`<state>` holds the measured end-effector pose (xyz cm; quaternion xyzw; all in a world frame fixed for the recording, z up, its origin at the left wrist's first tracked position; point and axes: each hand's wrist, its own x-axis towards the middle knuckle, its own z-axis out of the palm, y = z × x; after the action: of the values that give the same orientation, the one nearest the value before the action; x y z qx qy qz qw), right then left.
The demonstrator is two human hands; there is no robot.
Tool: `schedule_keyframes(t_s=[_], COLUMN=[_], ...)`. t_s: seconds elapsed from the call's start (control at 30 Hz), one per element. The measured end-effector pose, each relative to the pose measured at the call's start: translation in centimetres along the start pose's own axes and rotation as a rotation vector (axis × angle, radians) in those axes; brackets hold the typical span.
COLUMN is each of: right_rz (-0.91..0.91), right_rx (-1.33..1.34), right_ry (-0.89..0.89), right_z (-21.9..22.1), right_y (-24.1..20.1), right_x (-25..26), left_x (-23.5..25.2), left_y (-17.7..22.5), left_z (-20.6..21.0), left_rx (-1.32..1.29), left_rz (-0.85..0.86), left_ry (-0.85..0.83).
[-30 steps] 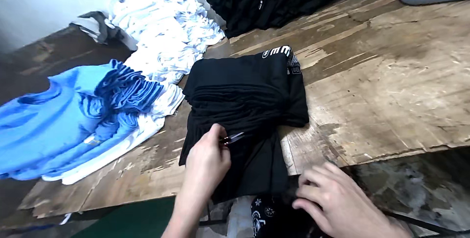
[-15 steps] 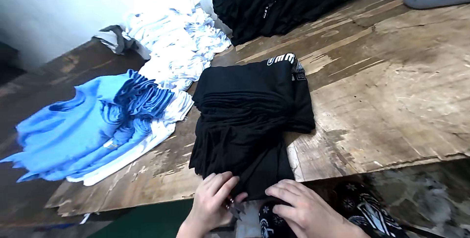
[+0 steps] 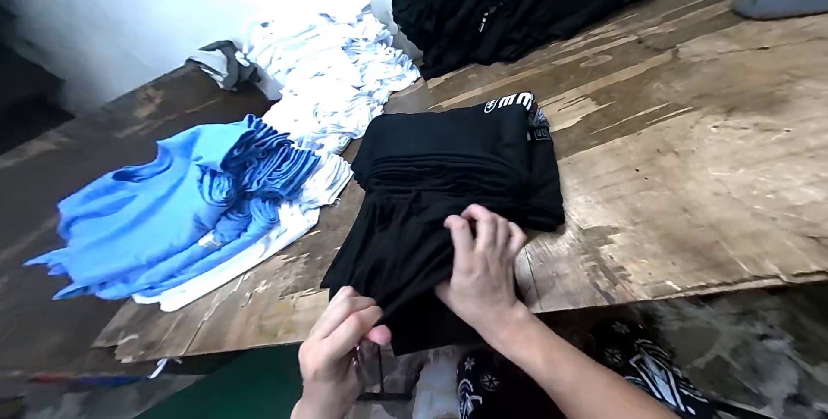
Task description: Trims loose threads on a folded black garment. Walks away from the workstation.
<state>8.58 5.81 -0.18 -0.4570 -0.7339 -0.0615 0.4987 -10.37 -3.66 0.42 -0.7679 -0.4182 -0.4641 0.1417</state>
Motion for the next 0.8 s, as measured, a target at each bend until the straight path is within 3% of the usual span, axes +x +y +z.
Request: schedule_keyframes(t_s=[0.17, 0.23, 0.37, 0.43, 0.5, 0.63, 0.7, 0.8], right_rz=[-0.034, -0.047, -0.285, -0.3, -0.186, -0.075, -0.107, -0.159], right_rx=[0.097, 0.181, 0.337, 0.293, 0.207, 0.152, 0.14, 0.267], right_ry=[-0.096, -0.159, -0.449, -0.655, -0.745, -0.244, -0.158, -0.064], right_z=[-5.2, -6.9, -10.6, -12.1, -13.0, -9.9, -7.8, -6.1], right_y=[3.5, 6.0, 10.0, 10.5, 9.7, 8.0, 6.9, 7.1], right_x=[-4.4, -6.3, -8.6, -8.8, -8.2, -8.0, -7.9, -8.1], left_x=[-1.3, -2.1, -4.2, -3.9, -2.7, 0.0, 0.4, -0.7], left_y=[-0.6, -0.9, -1.1, -0.5, 1.1, 5.0, 5.7, 4.7], left_z=[0.7, 0.9, 1.7, 1.7, 1.9, 4.6, 5.9, 7.0], left_rx=[-0.065, -0.025, 0.136, 0.152, 0.101, -0.097, -0.172, -0.089], left_rz=[-0.034, -0.01, 0.007, -0.044, -0.14, -0.347, -0.369, -0.301], left_ry=[-0.056, -0.196, -0.545, -0.543, -0.472, -0.259, -0.231, -0.318])
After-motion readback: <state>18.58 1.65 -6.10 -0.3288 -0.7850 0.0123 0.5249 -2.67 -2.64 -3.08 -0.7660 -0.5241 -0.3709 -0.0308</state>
